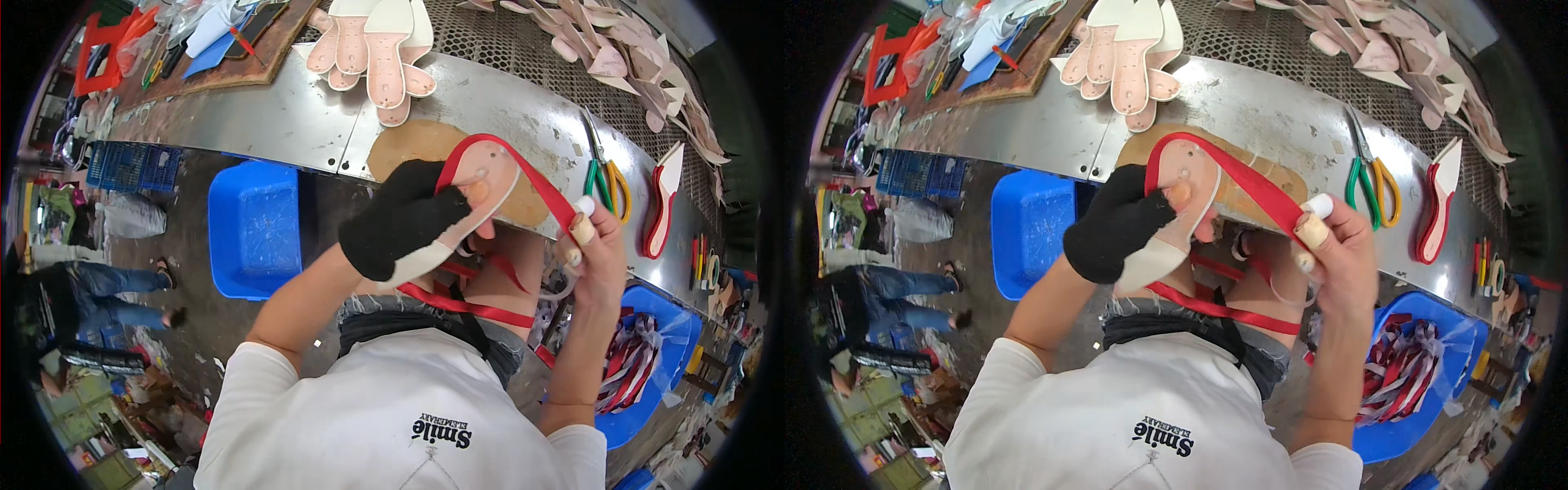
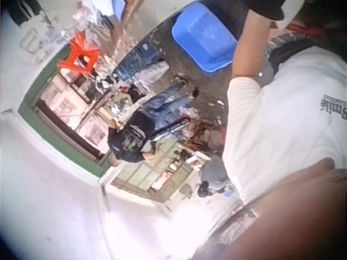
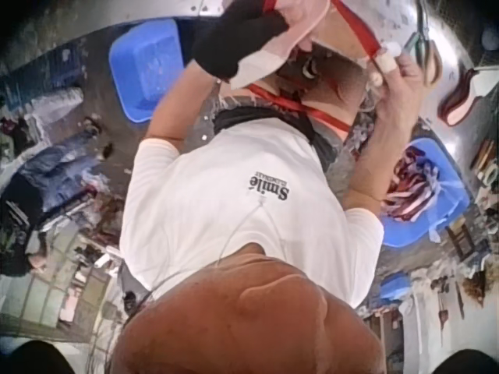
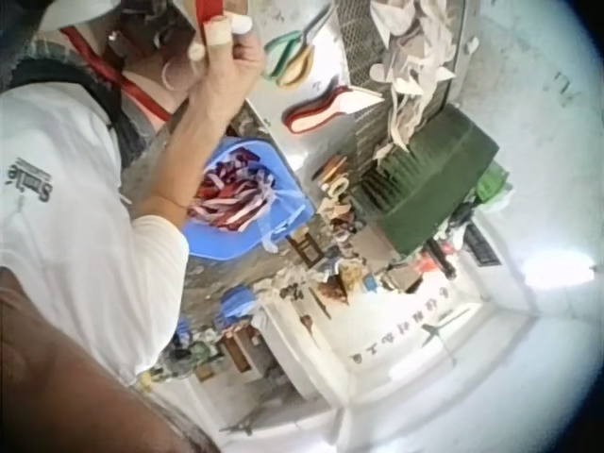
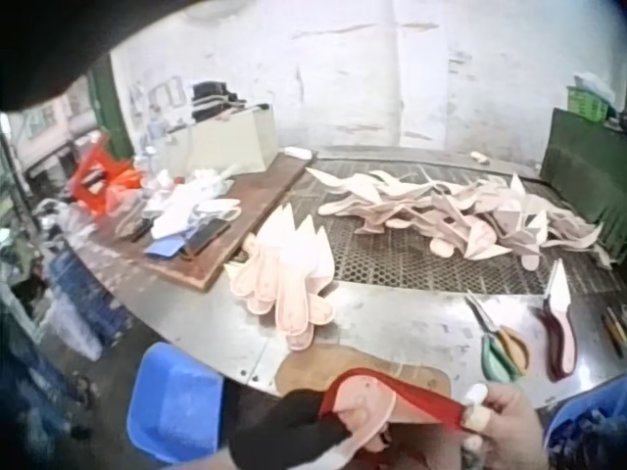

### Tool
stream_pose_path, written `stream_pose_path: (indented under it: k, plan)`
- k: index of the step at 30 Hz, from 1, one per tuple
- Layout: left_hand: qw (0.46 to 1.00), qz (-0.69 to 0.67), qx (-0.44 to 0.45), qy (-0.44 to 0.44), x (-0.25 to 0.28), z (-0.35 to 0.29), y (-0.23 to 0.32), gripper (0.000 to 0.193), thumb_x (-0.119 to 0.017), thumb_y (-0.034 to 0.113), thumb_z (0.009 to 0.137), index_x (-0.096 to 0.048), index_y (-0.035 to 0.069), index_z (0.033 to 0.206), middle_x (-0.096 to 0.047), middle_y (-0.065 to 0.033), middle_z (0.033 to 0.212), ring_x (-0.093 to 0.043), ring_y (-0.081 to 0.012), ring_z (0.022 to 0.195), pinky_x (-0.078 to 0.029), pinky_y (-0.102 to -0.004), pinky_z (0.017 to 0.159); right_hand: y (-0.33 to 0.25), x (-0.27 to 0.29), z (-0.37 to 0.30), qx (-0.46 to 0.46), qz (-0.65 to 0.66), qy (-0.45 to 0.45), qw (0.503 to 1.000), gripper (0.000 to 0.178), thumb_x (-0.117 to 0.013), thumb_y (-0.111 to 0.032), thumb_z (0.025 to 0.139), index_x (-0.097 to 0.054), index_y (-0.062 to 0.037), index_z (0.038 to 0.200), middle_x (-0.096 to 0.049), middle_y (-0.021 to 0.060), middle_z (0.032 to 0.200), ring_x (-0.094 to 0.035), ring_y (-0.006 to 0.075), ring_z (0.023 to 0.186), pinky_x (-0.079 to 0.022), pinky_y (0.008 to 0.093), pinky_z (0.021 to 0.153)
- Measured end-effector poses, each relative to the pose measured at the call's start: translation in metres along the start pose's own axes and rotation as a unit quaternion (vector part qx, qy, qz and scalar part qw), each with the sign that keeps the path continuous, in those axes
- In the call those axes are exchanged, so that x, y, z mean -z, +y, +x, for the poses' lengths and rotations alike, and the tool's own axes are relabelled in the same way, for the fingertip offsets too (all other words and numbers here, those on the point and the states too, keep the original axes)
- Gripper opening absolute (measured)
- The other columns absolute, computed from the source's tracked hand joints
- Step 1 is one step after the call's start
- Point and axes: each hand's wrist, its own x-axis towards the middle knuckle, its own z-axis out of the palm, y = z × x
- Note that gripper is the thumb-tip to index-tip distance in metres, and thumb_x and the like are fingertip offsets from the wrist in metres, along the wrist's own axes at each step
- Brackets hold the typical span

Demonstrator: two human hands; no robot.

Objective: The recorder is assembling high-heeled shoe components by applying adhesive tape or lining to the insoles and trimming excess material.

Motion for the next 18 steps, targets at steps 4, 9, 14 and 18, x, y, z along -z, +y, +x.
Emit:
stream_pose_path:
  k: [4, 9, 14, 18]
  plan:
    - [0.997, 0.075, -0.005, -0.028, 0.007, 0.007, 0.001, 0.031, -0.060, 0.032, 0.089, -0.068, 0.002, 0.088, -0.068, -0.0067, 0.076, -0.059, -0.0129, 0.065, -0.046, -0.0272, 0.062, 0.007, -0.002, 0.004, -0.002, 0.039, 0.013, 0.999, 0.013, -0.065, -0.016, 0.086, -0.063, -0.0046, 0.093, -0.059, -0.0002, 0.066, -0.049, 0.0028, 0.048, -0.025, 0.0158, 0.037]
    - [0.895, 0.425, 0.007, -0.134, 0.020, 0.026, -0.003, 0.025, -0.060, 0.029, 0.084, -0.068, 0.006, 0.091, -0.066, -0.0112, 0.072, -0.063, -0.0235, 0.063, -0.048, -0.0315, 0.063, -0.054, -0.007, 0.031, 0.060, -0.011, -0.010, 0.998, 0.019, -0.062, -0.013, 0.087, -0.063, 0.0008, 0.099, -0.061, 0.0030, 0.071, -0.044, 0.0029, 0.046, -0.024, 0.0165, 0.037]
    - [0.876, 0.450, -0.037, -0.171, 0.024, 0.018, 0.020, 0.028, -0.057, 0.030, 0.082, -0.068, 0.006, 0.088, -0.066, -0.0090, 0.070, -0.065, -0.0264, 0.069, -0.049, -0.0345, 0.069, -0.080, 0.016, 0.042, 0.045, 0.028, -0.077, 0.996, 0.019, -0.063, -0.013, 0.086, -0.062, 0.0018, 0.097, -0.057, 0.0013, 0.066, -0.038, 0.0026, 0.041, -0.023, 0.0166, 0.037]
    - [0.907, 0.386, -0.095, -0.135, 0.031, 0.008, 0.019, 0.026, -0.057, 0.028, 0.083, -0.068, 0.005, 0.088, -0.067, -0.0085, 0.070, -0.065, -0.0248, 0.069, -0.049, -0.0339, 0.068, -0.054, 0.040, 0.015, 0.006, -0.057, 0.006, 0.998, 0.019, -0.065, -0.015, 0.085, -0.062, 0.0008, 0.095, -0.056, 0.0000, 0.063, -0.037, 0.0023, 0.040, -0.024, 0.0174, 0.037]
